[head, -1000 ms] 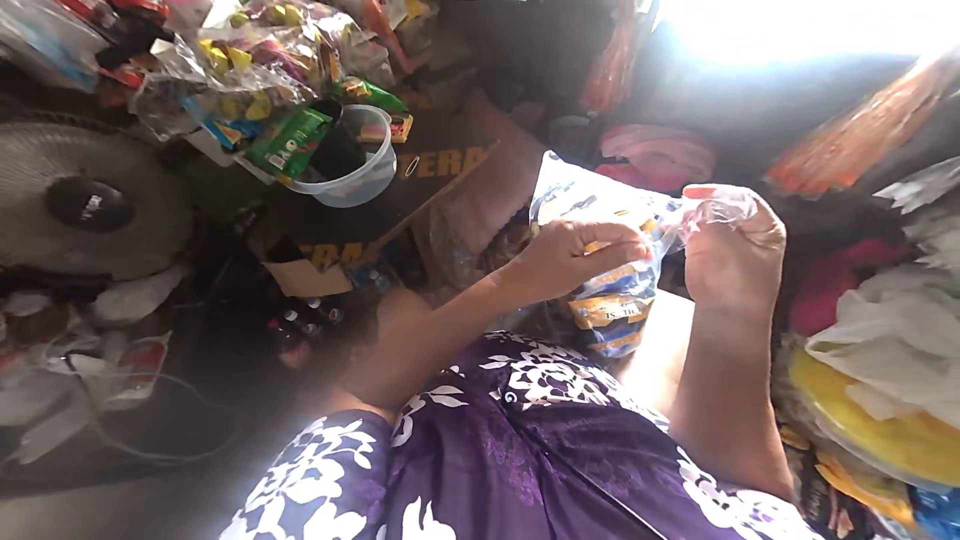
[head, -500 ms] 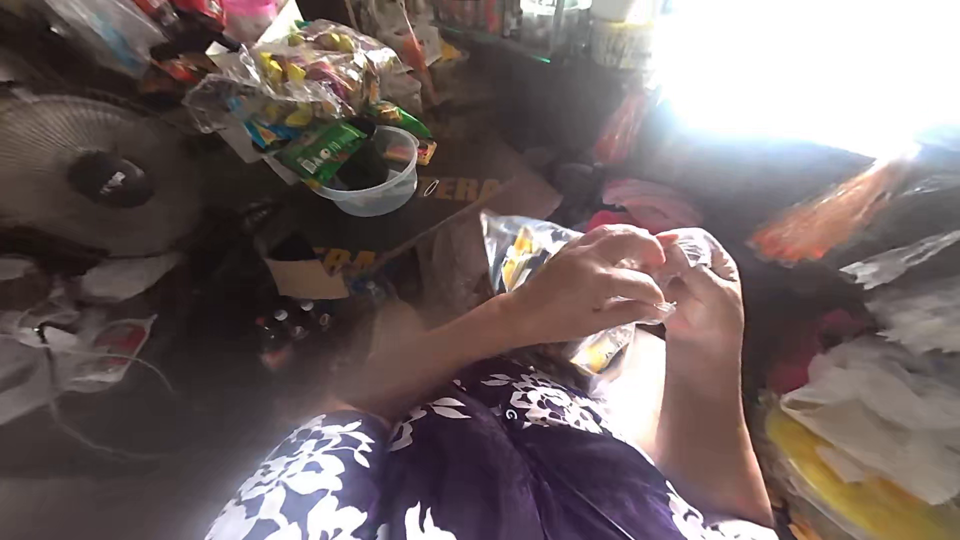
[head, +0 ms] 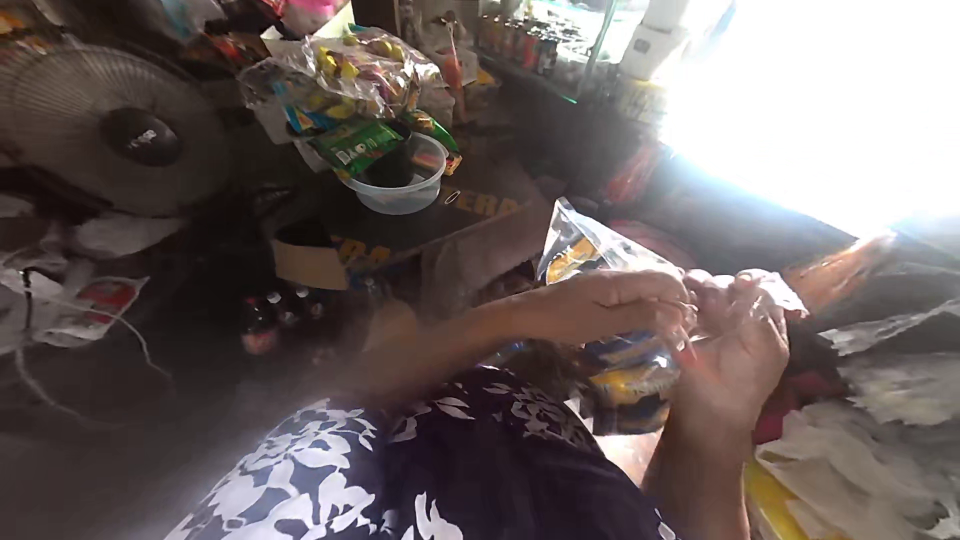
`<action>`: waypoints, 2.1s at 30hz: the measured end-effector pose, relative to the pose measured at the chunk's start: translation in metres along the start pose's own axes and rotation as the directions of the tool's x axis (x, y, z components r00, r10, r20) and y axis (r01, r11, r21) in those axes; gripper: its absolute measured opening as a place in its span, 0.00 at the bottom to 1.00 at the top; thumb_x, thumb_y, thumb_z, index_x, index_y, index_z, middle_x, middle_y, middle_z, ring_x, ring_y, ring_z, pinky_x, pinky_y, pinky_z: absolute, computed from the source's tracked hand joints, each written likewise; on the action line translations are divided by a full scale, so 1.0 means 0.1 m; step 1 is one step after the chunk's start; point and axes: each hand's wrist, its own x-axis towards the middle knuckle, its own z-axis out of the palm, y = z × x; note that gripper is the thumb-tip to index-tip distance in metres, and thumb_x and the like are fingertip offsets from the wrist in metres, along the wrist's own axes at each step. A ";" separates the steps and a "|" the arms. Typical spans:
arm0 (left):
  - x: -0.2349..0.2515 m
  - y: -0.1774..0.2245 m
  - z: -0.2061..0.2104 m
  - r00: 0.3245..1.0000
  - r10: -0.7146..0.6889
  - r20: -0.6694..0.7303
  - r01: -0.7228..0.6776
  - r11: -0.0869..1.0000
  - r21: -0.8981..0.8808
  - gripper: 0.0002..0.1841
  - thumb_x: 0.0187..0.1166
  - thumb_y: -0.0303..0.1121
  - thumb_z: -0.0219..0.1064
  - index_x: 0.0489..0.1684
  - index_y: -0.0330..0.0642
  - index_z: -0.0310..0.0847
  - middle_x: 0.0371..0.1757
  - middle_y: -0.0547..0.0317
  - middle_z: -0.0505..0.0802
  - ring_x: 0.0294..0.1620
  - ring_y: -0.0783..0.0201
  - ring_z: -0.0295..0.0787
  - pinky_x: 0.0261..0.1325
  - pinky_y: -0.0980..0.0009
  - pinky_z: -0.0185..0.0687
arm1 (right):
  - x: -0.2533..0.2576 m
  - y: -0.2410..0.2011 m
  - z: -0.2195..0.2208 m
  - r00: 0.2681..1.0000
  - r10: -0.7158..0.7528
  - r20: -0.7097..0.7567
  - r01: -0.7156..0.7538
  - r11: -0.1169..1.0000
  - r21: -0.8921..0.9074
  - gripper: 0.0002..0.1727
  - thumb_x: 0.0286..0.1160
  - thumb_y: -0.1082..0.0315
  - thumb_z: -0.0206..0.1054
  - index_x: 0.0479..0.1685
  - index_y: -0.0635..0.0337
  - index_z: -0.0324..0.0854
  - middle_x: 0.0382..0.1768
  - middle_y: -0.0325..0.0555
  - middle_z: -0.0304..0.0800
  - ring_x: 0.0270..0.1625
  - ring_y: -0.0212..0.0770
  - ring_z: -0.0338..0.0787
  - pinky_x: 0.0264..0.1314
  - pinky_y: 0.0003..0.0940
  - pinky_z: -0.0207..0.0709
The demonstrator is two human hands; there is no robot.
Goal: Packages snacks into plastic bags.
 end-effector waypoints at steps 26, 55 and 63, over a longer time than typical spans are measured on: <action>-0.11 -0.29 0.07 0.961 -0.190 -0.200 0.172 0.979 -0.105 0.08 0.82 0.22 0.63 0.42 0.25 0.87 0.37 0.57 0.90 0.39 0.81 0.81 0.47 0.83 0.76 | -0.20 0.08 0.01 0.956 -0.190 0.225 0.294 0.621 -0.726 0.16 0.84 0.73 0.55 0.57 0.75 0.84 0.57 0.43 0.84 0.60 0.23 0.83 0.66 0.20 0.78; -0.36 -0.13 -0.39 0.908 0.114 -0.403 0.034 0.938 0.344 0.06 0.78 0.21 0.68 0.41 0.29 0.90 0.51 0.41 0.92 0.57 0.59 0.90 0.62 0.68 0.83 | 0.10 0.35 0.53 0.899 -0.029 0.438 0.261 0.837 -0.481 0.29 0.77 0.81 0.60 0.78 0.50 0.69 0.42 0.20 0.94 0.48 0.22 0.93 0.59 0.26 0.87; -0.35 -0.04 -0.41 0.892 0.174 -0.418 0.022 0.906 0.423 0.06 0.77 0.17 0.65 0.40 0.25 0.89 0.42 0.42 0.93 0.48 0.60 0.91 0.57 0.70 0.84 | 0.08 0.31 0.58 0.856 -0.019 0.516 0.292 0.841 -0.455 0.39 0.76 0.75 0.65 0.89 0.49 0.53 0.45 0.18 0.92 0.49 0.23 0.92 0.60 0.25 0.86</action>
